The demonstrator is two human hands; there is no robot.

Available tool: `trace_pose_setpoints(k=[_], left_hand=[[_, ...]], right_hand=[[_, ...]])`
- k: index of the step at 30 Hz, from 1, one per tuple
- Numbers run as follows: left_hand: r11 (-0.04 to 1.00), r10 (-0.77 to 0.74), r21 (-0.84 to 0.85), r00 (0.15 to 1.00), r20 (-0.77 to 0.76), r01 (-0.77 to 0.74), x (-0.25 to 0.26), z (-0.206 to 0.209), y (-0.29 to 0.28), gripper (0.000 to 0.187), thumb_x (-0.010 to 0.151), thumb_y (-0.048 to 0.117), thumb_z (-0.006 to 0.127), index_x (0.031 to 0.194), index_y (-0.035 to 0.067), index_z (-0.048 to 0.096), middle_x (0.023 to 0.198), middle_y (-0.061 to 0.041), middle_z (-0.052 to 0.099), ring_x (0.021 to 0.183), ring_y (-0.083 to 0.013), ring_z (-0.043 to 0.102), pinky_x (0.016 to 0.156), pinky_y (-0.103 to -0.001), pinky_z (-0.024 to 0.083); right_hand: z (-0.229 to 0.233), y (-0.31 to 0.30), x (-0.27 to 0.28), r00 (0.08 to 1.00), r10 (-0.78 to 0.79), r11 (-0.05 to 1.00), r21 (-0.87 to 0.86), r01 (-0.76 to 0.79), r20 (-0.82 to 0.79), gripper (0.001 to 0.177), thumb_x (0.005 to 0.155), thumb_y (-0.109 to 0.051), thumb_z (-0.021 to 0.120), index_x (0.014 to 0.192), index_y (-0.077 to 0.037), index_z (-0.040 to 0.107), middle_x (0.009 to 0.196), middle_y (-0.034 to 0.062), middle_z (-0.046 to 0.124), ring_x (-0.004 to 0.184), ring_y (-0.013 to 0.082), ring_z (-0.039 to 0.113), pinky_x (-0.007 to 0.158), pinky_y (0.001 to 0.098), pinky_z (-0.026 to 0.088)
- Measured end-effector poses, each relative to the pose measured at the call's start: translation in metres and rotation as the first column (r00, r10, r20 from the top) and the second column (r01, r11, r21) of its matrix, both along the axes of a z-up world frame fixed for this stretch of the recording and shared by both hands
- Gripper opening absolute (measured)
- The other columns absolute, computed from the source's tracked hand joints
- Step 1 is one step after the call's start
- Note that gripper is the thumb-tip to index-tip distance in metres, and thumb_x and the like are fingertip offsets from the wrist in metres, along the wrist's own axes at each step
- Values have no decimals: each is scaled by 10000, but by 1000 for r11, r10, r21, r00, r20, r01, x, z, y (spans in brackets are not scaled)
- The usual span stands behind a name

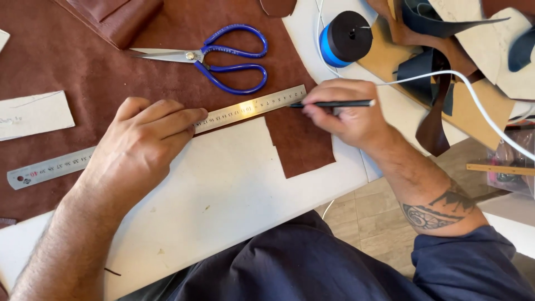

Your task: Measuring, marking, and cutting leather pieces using a ruler, pen, and scissors on a workshop table.

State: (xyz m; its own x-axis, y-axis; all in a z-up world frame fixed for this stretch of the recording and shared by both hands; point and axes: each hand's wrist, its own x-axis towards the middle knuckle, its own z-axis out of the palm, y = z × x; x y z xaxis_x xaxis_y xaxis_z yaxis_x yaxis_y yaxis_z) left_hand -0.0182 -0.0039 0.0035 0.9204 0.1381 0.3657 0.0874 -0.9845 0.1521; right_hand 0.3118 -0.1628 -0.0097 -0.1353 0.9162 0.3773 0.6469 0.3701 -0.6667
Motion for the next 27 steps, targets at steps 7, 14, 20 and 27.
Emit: trace_pose_setpoints(k=[7, 14, 20, 27], left_hand=[[1000, -8, -6, 1000, -27, 8, 1, 2, 1, 157, 951, -70, 660, 1003, 61, 728, 1276, -26, 750, 1087, -233, 659, 831, -365, 408], [1000, 14, 24, 1000, -25, -13, 1, 2, 0, 162, 957, -63, 661, 1014, 72, 732, 1274, -13, 754, 1084, -226, 664, 835, -364, 410], [1000, 18, 23, 999, -28, -18, 1, 4, -1, 175, 942, -69, 675, 1007, 83, 731, 1279, -20, 755, 1086, -236, 663, 833, -371, 421], [1000, 19, 25, 1000, -23, -18, 1, 5, -2, 174, 932, -76, 691, 1015, 71, 733, 1282, -33, 760, 1077, -234, 668, 824, -370, 430]], right_hand=[[0, -16, 14, 974, -222, 974, 64, 218, 49, 214, 1066, -115, 646, 952, 62, 684, 813, 163, 711, 722, 245, 696, 724, 335, 544], [0, -14, 14, 973, -231, 966, 116, 232, -26, 228, 1071, -92, 610, 936, 86, 657, 776, 188, 687, 684, 257, 715, 665, 330, 546], [-2, -14, 12, 971, -240, 967, 95, 238, 15, 260, 1075, -134, 597, 924, 67, 663, 775, 162, 692, 687, 242, 699, 683, 332, 530], [1, -7, 13, 977, -197, 979, 71, 192, 76, 303, 1087, -163, 583, 897, 52, 679, 766, 124, 691, 704, 246, 664, 701, 356, 515]])
